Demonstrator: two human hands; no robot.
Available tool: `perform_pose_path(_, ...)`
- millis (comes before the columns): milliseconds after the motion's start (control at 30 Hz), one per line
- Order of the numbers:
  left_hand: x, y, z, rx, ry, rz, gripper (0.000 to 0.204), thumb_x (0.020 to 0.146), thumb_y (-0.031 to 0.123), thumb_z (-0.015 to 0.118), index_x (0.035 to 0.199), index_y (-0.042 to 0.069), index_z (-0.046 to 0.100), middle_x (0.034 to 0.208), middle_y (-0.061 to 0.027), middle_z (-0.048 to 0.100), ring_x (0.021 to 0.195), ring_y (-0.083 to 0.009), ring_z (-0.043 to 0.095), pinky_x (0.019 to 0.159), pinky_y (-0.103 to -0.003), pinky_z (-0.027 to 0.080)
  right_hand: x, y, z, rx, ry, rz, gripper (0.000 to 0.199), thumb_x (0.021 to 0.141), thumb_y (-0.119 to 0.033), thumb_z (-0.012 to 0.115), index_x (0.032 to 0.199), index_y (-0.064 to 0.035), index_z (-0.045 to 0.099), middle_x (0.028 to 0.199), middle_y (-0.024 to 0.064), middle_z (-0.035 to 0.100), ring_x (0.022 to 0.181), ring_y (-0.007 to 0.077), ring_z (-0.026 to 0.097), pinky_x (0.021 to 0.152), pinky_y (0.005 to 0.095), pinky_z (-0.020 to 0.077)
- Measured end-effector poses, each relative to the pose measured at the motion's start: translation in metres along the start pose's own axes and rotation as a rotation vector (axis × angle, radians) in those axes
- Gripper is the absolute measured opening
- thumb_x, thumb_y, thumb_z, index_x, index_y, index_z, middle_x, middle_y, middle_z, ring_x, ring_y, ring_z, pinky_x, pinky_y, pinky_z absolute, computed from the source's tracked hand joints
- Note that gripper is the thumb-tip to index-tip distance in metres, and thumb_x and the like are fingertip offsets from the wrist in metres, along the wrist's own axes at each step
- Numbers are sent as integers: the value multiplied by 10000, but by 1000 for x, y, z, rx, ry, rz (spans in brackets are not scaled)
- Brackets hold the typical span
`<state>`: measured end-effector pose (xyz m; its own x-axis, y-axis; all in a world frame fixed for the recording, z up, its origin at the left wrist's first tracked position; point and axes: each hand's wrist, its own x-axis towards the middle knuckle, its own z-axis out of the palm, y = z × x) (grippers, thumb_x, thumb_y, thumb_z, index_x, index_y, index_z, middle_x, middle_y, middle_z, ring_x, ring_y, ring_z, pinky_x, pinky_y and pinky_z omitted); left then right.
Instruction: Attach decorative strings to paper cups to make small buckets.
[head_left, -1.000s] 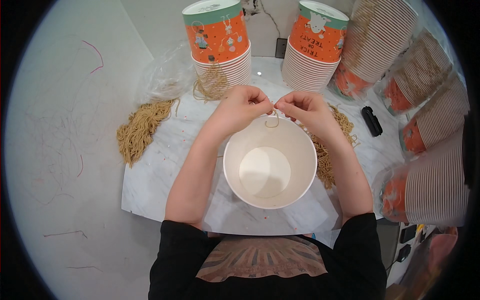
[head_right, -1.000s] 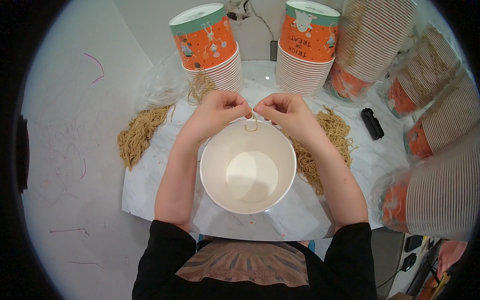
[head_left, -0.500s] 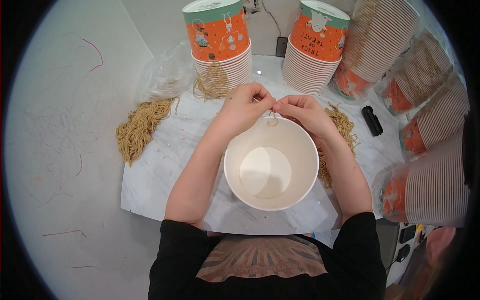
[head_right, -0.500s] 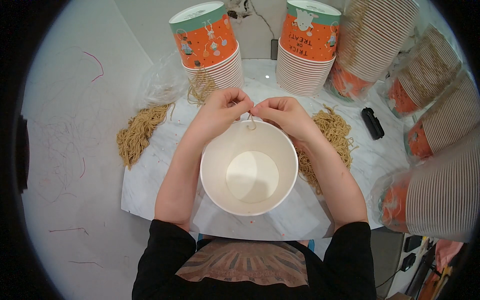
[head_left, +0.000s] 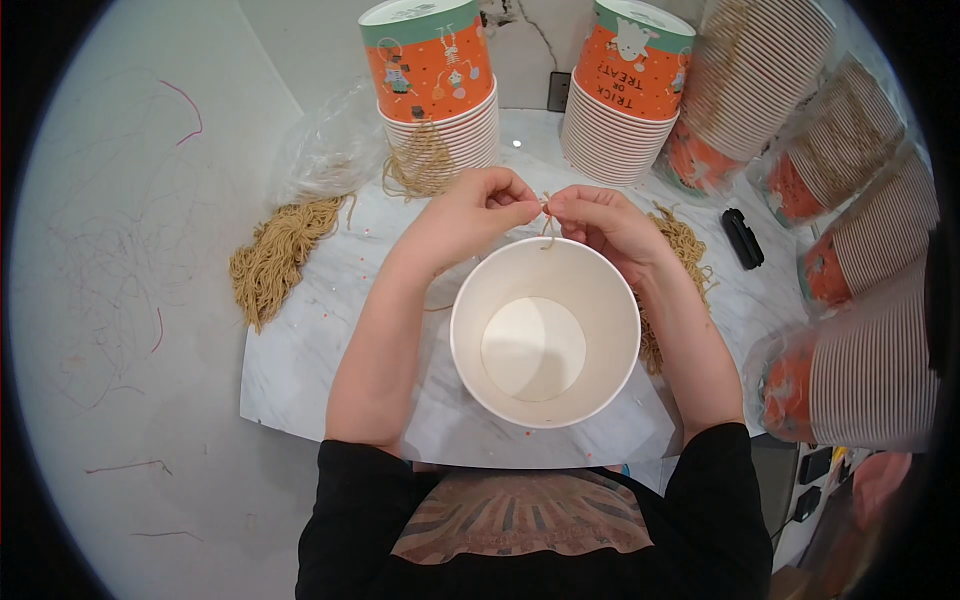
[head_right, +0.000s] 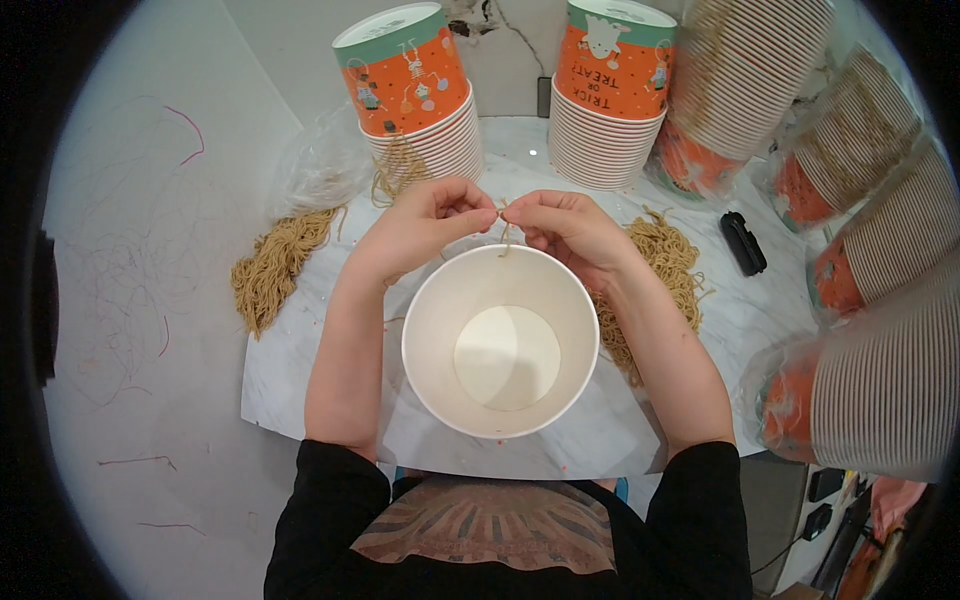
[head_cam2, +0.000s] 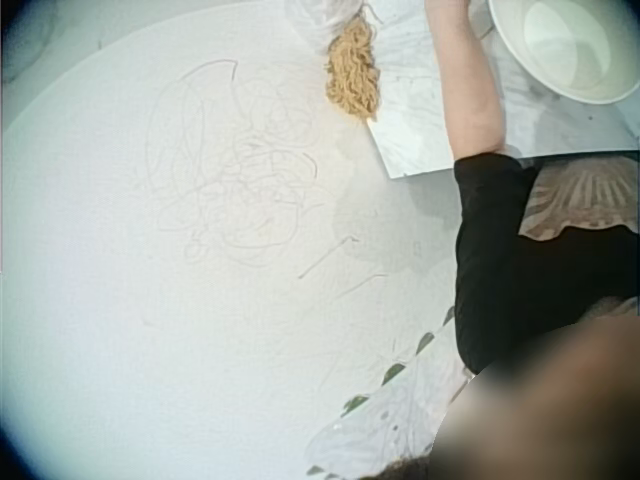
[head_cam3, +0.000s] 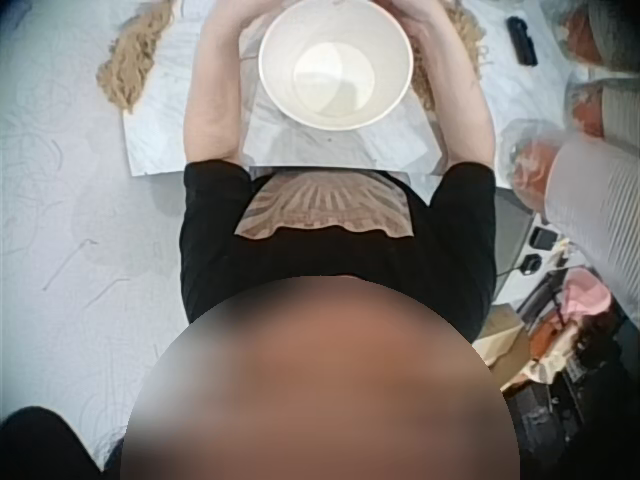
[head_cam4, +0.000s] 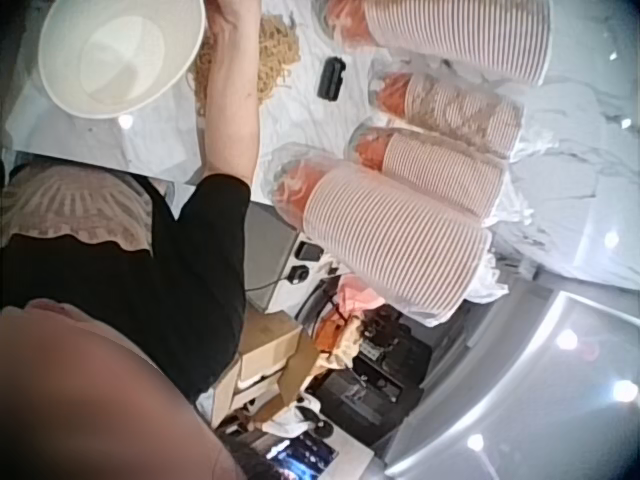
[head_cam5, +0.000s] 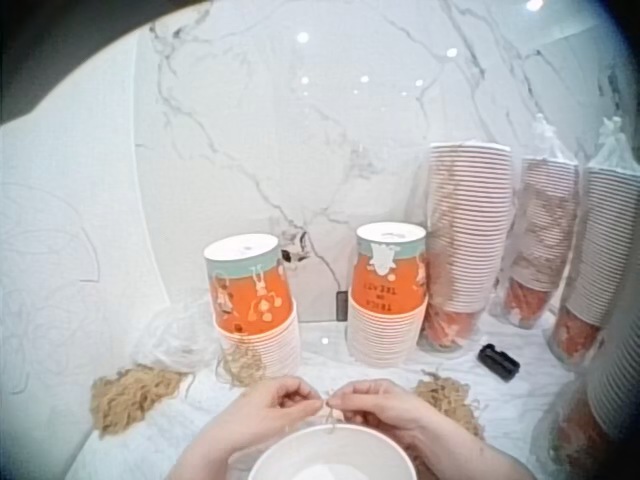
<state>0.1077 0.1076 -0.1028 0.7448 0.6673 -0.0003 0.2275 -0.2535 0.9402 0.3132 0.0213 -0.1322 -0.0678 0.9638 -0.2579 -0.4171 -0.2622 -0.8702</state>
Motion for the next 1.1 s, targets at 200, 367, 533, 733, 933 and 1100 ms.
perform_pose_path(200, -2, 4, -3, 5, 52, 22, 167, 893, 155, 709, 916, -11, 703, 803, -9, 663, 747, -87, 571, 695, -266, 485, 4, 7, 1, 32, 4, -2, 95, 902, -150, 758, 950, -75, 722, 764, -39, 603, 639, 40, 554, 545, 201, 478)
perform_pose_path(367, 6, -7, 0, 92, 103, 77, 157, 869, 136, 709, 908, -17, 701, 777, -48, 674, 739, -112, 605, 693, -281, 496, 7, 11, -1, 30, -43, 31, 85, 909, -139, 729, 957, -76, 696, 755, -34, 604, 638, 48, 564, 567, 193, 487)
perform_pose_path(533, 3, -7, -9, 216, 279, 24, 140, 842, 127, 711, 884, -6, 703, 752, -63, 674, 723, -136, 626, 687, -299, 503, 9, 13, 1, 85, -97, 74, 81, 908, -119, 708, 958, -63, 678, 773, -17, 633, 661, 64, 602, 595, 213, 513)
perform_pose_path(733, -3, -4, -33, 316, 263, -83, 126, 813, 121, 715, 844, -1, 699, 737, -63, 674, 690, -156, 627, 655, -319, 498, 7, 15, -1, 252, -136, 238, 87, 867, -50, 683, 951, -40, 663, 811, 33, 683, 687, 105, 668, 619, 254, 571)
perform_pose_path(933, -7, 1, -31, 383, 223, -139, 113, 804, 114, 707, 825, 3, 701, 742, -80, 682, 701, -180, 656, 648, -347, 516, 11, 21, -2, 378, -220, 356, 107, 847, -27, 667, 953, -21, 656, 821, 74, 708, 670, 144, 696, 620, 287, 608)
perform_pose_path(1100, -4, -8, -26, 486, 207, -62, 156, 816, 158, 698, 865, 12, 719, 800, -131, 714, 746, -253, 688, 706, -378, 537, 12, 25, 0, 381, -283, 365, 80, 865, -50, 674, 938, -21, 659, 820, 76, 709, 672, 139, 694, 620, 283, 605)
